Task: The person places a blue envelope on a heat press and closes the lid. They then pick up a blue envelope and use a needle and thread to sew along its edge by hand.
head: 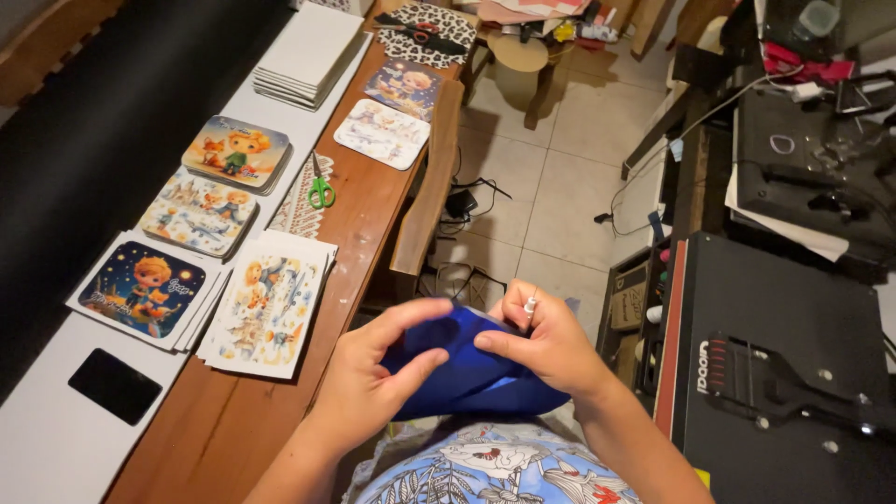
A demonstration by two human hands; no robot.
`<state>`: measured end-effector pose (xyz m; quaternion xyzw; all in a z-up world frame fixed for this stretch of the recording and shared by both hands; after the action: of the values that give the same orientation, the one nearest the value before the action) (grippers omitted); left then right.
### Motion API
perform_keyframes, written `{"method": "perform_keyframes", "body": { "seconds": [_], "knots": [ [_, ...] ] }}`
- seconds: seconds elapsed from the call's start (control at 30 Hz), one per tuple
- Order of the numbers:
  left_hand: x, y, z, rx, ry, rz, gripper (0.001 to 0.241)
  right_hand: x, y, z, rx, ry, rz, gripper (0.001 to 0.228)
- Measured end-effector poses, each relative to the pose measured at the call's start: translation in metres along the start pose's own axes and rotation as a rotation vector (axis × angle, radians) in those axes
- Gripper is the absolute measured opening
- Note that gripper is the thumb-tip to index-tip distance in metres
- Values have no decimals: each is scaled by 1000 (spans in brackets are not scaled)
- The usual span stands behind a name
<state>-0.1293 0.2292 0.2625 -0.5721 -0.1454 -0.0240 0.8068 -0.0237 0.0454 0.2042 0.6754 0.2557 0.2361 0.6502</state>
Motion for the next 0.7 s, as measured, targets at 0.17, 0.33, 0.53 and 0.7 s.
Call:
{"method": "perform_keyframes", "body": {
  "seconds": [0.17,0.33,0.53,0.7],
  "knots": [
    [-6,13,-7,-207,98,269,55,-13,3,-1,51,49,-28,51],
    [-16,23,-18,-586,45,321,84,-27,13,2,-115,-49,-32,54],
    [-26,58,-8,-374,-205,508,12,-28,38,21,-468,7,-15,39],
    [-26,66,29,-425,-335,476,7,-36,38,73,-609,-6,-121,64]
  ]
}}
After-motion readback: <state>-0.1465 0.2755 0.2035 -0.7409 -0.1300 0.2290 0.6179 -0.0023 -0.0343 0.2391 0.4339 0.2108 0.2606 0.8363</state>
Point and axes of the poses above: each hand's wrist, its own x-axis towards the middle knuckle, its own z-axis out of the back of the hand, y = z × x, the point moved 5 cm from there along x, towards the middle knuckle, and after that the axes turned 2 degrees about -x, right-handed, at the moved point
